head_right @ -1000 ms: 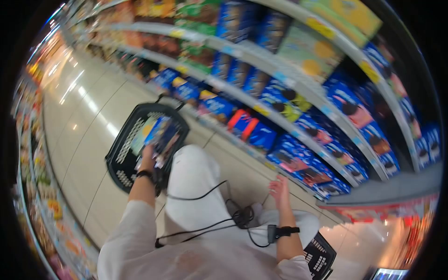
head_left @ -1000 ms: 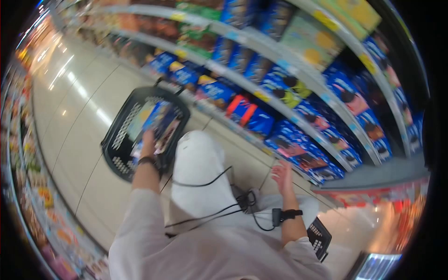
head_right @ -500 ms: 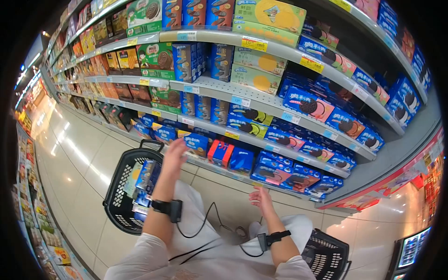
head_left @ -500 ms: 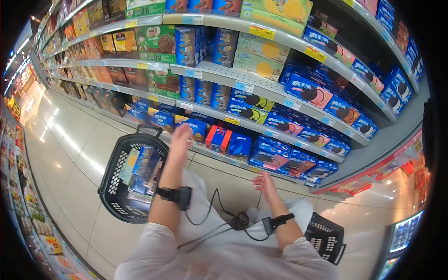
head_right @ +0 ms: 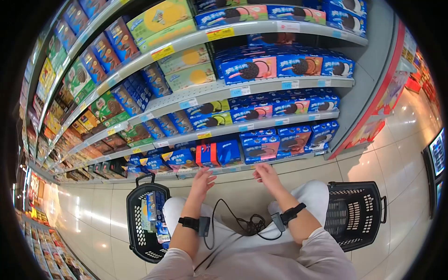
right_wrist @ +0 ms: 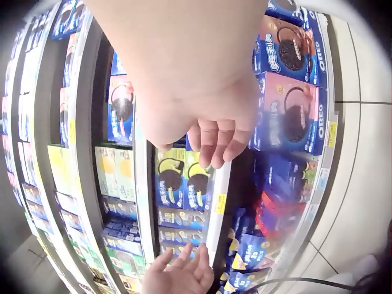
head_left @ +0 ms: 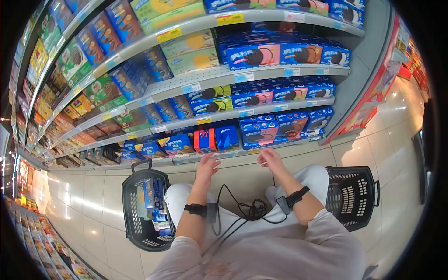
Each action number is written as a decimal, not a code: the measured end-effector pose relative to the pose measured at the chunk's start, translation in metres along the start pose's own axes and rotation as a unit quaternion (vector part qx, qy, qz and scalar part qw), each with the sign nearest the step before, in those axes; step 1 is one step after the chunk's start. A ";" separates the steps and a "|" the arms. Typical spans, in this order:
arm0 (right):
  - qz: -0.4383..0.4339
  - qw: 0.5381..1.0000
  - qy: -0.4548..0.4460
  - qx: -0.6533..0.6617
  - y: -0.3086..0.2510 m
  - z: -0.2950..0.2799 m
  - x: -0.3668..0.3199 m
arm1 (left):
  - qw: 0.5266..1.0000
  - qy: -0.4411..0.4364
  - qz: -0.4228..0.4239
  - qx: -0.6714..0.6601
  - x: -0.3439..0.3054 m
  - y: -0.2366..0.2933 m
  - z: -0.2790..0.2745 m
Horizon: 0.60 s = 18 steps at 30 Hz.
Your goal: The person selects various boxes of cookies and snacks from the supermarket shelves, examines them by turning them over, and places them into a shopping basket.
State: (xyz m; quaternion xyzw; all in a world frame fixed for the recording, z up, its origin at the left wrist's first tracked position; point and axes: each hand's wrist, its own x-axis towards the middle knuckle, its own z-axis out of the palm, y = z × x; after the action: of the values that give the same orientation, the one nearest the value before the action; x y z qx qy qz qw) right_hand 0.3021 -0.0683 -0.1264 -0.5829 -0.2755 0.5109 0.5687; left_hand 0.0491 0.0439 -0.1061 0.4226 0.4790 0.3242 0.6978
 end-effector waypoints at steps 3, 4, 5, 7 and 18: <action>-0.043 0.998 0.055 0.009 -0.004 -0.020 0.001 | 1.000 0.004 -0.019 0.008 -0.002 -0.003 0.007; -0.049 0.996 0.075 0.013 -0.005 -0.025 0.001 | 1.000 -0.001 -0.013 0.007 -0.002 -0.004 0.007; -0.045 0.996 0.077 0.013 -0.004 -0.029 0.001 | 1.000 -0.006 -0.007 0.005 -0.001 -0.006 0.008; -0.041 0.994 0.106 0.009 -0.008 -0.031 -0.003 | 1.000 -0.012 -0.011 0.007 -0.001 -0.007 0.012; -0.088 0.982 0.168 0.014 -0.002 -0.042 -0.001 | 0.998 -0.045 -0.017 0.040 0.005 -0.010 0.024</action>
State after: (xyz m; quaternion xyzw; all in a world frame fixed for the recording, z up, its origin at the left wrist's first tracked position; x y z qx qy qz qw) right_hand 0.3405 -0.0851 -0.1314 -0.6258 -0.2190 0.3575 0.6577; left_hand 0.0738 0.0372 -0.1127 0.4558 0.4670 0.2740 0.7065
